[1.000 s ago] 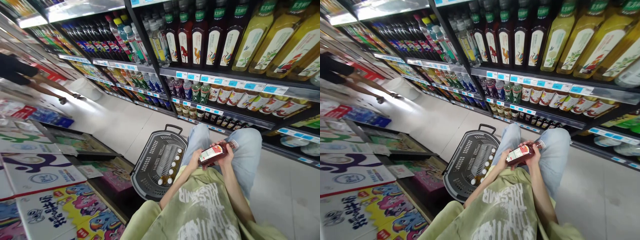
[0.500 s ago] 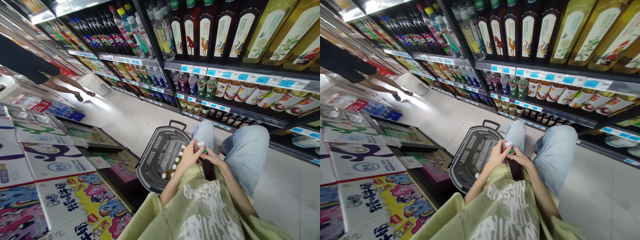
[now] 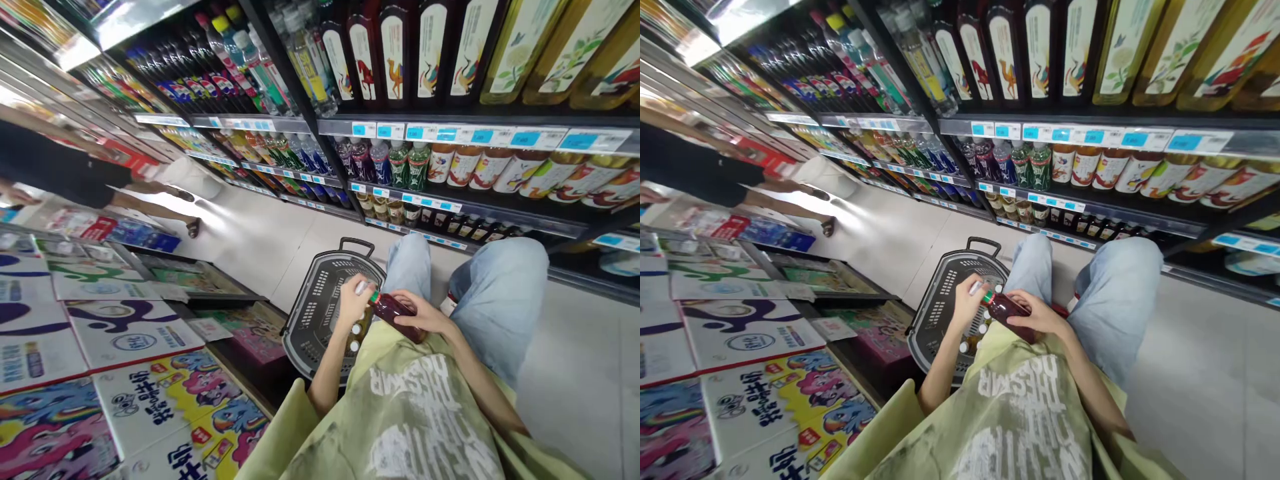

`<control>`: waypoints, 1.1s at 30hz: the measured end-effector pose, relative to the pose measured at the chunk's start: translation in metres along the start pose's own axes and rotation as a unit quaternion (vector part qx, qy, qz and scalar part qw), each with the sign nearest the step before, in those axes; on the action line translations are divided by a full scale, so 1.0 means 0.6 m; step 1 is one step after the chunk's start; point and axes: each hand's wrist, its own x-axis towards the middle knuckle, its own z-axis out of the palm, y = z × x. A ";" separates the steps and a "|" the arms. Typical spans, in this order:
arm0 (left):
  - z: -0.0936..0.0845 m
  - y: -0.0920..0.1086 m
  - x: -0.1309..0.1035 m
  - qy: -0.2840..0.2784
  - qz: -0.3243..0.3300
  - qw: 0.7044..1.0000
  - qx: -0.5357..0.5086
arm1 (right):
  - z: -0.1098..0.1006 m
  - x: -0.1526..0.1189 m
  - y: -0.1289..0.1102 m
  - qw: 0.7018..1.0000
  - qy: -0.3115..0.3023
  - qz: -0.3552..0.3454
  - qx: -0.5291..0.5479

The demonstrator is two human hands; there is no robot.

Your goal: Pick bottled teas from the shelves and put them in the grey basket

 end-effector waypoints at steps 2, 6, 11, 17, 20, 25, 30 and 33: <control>-0.022 -0.013 0.006 0.058 -0.011 0.998 -0.031 | 0.001 0.003 0.001 1.000 0.007 0.009 0.012; -0.066 -0.037 0.024 0.159 -0.024 0.985 -0.062 | 0.004 0.010 0.003 0.999 0.041 0.022 0.022; -0.097 -0.066 0.030 0.233 -0.020 0.970 0.072 | 0.014 0.018 0.010 0.994 0.101 0.032 0.022; -0.073 -0.162 0.049 0.068 -0.032 0.928 0.366 | 0.025 0.026 0.008 0.991 0.129 0.039 0.022; -0.068 -0.234 0.076 0.006 -0.070 0.912 0.404 | 0.030 0.027 0.003 0.991 0.126 0.041 -0.003; -0.055 -0.325 0.116 -0.055 -0.114 0.906 0.405 | 0.034 0.029 -0.002 0.990 0.129 0.054 0.029; -0.012 -0.373 0.147 -0.109 -0.128 0.899 0.403 | 0.033 0.032 -0.003 0.983 0.153 0.077 0.066; 0.021 -0.396 0.163 -0.137 -0.139 0.903 0.382 | 0.029 0.033 -0.002 0.977 0.173 0.091 0.083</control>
